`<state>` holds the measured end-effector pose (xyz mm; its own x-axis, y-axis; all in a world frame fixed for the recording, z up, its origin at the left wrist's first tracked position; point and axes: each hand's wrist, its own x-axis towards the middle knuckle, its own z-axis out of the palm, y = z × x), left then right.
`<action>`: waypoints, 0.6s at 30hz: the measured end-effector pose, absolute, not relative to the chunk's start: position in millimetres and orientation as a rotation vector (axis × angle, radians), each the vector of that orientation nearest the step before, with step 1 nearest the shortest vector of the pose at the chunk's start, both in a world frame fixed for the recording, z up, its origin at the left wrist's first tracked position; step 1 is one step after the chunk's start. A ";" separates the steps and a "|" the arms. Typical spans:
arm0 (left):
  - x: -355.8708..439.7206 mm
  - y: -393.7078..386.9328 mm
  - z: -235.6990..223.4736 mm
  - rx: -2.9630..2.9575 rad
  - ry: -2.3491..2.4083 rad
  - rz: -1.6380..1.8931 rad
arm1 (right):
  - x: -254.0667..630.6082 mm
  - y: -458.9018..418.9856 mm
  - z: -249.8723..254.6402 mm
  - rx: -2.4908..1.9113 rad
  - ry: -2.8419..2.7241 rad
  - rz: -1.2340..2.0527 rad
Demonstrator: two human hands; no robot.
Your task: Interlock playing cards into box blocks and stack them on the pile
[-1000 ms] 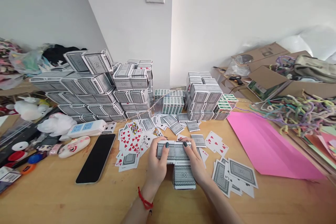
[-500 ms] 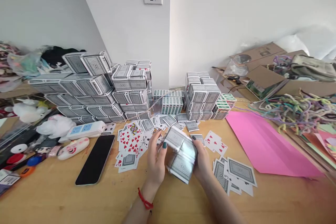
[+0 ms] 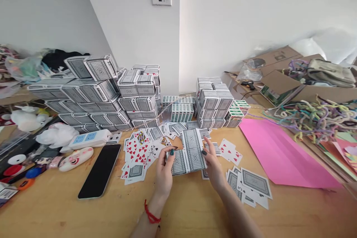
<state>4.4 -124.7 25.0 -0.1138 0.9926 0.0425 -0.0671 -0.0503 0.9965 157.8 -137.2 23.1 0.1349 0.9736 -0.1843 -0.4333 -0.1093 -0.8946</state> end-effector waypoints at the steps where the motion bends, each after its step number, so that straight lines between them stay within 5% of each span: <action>1: 3.4 -124.5 27.3 1.154 1.180 1.312 | 158.5 -137.2 23.6 -1.087 -0.718 1.354; 18: -3.4 -127.5 32.5 1.320 1.108 1.053 | 158.2 -139.8 22.1 -1.265 -0.922 1.405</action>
<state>-3.4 -127.5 32.5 0.1790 0.9838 -0.0053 0.0444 -0.0027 0.9990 158.2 -139.8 22.1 0.0374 0.9729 -0.2280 -0.1782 -0.2180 -0.9595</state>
